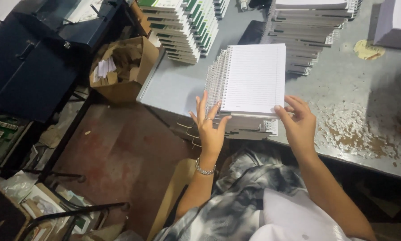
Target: The person is organizing and inspecting spiral-bound notebooks by picking them up, flipping through the pages, and stacking them into neat piles on a workbench.
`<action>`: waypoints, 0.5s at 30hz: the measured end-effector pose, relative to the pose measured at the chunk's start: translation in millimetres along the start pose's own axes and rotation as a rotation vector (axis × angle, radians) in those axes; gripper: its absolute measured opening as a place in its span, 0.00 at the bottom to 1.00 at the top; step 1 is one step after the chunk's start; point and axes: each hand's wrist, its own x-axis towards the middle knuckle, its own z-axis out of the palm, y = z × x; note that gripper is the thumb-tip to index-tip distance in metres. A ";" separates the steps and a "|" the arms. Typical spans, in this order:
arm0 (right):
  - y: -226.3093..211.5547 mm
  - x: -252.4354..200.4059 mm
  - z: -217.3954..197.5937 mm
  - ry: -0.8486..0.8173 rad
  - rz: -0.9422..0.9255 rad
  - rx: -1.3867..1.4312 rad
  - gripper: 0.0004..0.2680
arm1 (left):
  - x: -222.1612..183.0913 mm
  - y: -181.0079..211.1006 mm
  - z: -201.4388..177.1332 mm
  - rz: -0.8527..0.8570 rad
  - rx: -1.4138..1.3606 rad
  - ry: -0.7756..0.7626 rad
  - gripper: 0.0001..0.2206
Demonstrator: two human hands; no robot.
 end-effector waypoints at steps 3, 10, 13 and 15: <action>-15.4 0.8 3.2 -0.050 0.019 0.069 0.16 | 3.2 -3.2 2.4 0.012 0.022 0.035 0.18; 0.4 4.1 1.0 -0.025 0.085 0.266 0.16 | 10.0 0.8 4.3 0.048 0.044 0.073 0.14; 15.5 8.1 5.0 -0.065 0.158 0.531 0.20 | 11.6 -0.4 5.5 0.061 0.035 0.096 0.14; 24.2 14.7 7.8 -0.140 0.246 0.711 0.22 | 14.1 -2.6 7.5 0.114 0.001 0.158 0.16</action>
